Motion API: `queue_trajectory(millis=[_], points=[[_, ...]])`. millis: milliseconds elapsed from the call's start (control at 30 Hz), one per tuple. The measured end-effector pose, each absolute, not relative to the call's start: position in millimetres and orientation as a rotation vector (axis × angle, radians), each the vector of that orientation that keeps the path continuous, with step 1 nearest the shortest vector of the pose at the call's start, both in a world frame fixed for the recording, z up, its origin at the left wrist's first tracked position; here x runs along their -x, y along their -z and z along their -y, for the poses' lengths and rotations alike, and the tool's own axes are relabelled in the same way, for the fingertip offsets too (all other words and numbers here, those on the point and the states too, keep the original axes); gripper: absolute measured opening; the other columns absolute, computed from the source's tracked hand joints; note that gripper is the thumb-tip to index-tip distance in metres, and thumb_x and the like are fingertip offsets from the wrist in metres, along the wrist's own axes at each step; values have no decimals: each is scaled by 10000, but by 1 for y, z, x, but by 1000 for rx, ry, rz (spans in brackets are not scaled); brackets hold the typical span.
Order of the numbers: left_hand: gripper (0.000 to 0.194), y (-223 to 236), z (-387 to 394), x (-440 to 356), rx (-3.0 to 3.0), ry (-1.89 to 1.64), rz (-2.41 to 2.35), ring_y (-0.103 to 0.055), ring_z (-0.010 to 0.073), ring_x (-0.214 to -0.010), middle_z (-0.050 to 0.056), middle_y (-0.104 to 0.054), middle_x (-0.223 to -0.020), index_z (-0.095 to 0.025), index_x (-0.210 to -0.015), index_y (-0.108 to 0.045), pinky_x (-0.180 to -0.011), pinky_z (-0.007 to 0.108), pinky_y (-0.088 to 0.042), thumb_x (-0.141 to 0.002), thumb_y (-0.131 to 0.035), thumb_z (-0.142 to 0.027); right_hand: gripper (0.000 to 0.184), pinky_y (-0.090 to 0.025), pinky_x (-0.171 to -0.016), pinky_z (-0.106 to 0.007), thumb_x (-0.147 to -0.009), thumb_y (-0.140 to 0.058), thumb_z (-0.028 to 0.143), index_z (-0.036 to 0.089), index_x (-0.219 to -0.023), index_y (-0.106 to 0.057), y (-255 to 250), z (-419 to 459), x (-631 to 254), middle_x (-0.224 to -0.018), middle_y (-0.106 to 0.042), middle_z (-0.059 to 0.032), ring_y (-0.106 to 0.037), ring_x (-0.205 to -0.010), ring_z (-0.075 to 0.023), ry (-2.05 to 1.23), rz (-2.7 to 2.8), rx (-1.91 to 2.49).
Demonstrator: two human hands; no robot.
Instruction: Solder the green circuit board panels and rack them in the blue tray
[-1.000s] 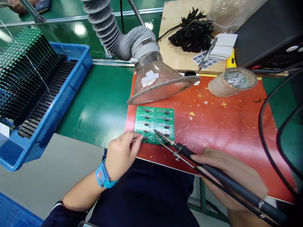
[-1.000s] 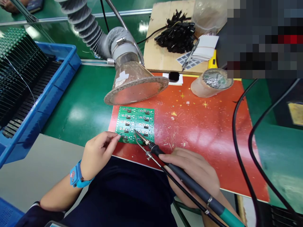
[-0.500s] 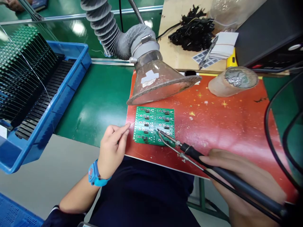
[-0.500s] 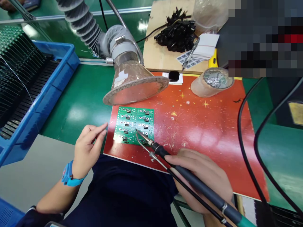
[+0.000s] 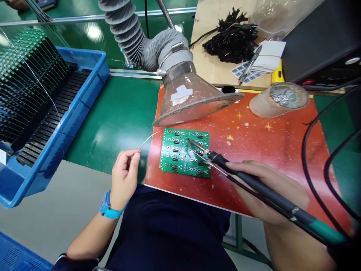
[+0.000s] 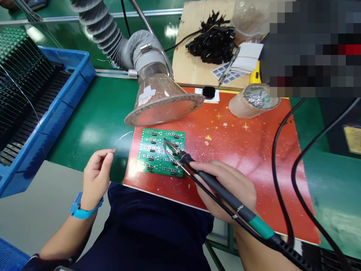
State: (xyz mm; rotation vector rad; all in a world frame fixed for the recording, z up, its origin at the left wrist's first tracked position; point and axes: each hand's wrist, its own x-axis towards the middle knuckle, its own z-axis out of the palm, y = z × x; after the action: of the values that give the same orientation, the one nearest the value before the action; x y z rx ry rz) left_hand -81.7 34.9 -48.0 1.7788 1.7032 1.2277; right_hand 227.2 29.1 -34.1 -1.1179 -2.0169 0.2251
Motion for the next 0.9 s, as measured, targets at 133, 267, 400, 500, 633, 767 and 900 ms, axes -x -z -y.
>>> queue_trajectory(millis=[133,267,400,500,633,767,900], points=[[244,50,-33,87,-1835,-1188,-1734,-675,101,-902,60,-684,-962,-163,-1197,-745,-803,199,-562,-1019,-583,-198,157,-534,-722,-143,-962,-634,85,140,-1108,-629,35,-33,-225,-888,-686,-55,-663,-747,-87,-202,2043,1100],[139,49,-29,86,-1694,-1226,-1600,-569,58,-563,-4,-587,-737,-142,-1037,-773,-527,175,-475,-968,-659,-183,159,-542,-727,-157,-953,-642,79,132,-1102,-634,36,-32,-225,-906,-696,-65,-671,-760,-94,-207,2028,1076],[104,45,-25,81,-1841,-1262,-1567,-539,54,-573,-10,-605,-704,-148,-979,-786,-549,170,-459,-930,-695,-139,110,-535,-661,-164,-974,-634,112,126,-1084,-637,33,-29,-227,-889,-689,-79,-672,-724,-100,-173,1998,1117],[81,43,-22,76,-1905,-1285,-1589,-507,49,-585,-27,-526,-659,-157,-919,-786,-554,158,-441,-890,-731,-106,146,-544,-697,-168,-950,-650,80,128,-1087,-641,33,-20,-234,-921,-692,-89,-676,-768,-107,-188,1934,1122],[54,41,-15,68,-2007,-1347,-1587,-443,54,-571,-33,-460,-645,-145,-852,-745,-526,171,-397,-852,-762,-94,125,-572,-711,-198,-956,-640,118,161,-1073,-649,36,-1,-244,-898,-684,-79,-678,-763,-132,-204,1959,1165],[82,42,-6,61,-2149,-1351,-1477,-428,55,-557,-39,-449,-649,-143,-859,-705,-505,180,-370,-843,-760,-85,124,-585,-738,-226,-957,-600,110,162,-1050,-664,33,16,-242,-869,-658,-60,-665,-757,-133,-290,2027,1105],[91,42,-3,57,-2206,-1342,-1456,-440,53,-558,-39,-462,-663,-155,-888,-689,-509,176,-377,-863,-746,-88,123,-541,-638,-220,-995,-519,121,165,-1058,-614,26,21,-232,-789,-620,-43,-630,-695,-120,-317,2096,1048]])
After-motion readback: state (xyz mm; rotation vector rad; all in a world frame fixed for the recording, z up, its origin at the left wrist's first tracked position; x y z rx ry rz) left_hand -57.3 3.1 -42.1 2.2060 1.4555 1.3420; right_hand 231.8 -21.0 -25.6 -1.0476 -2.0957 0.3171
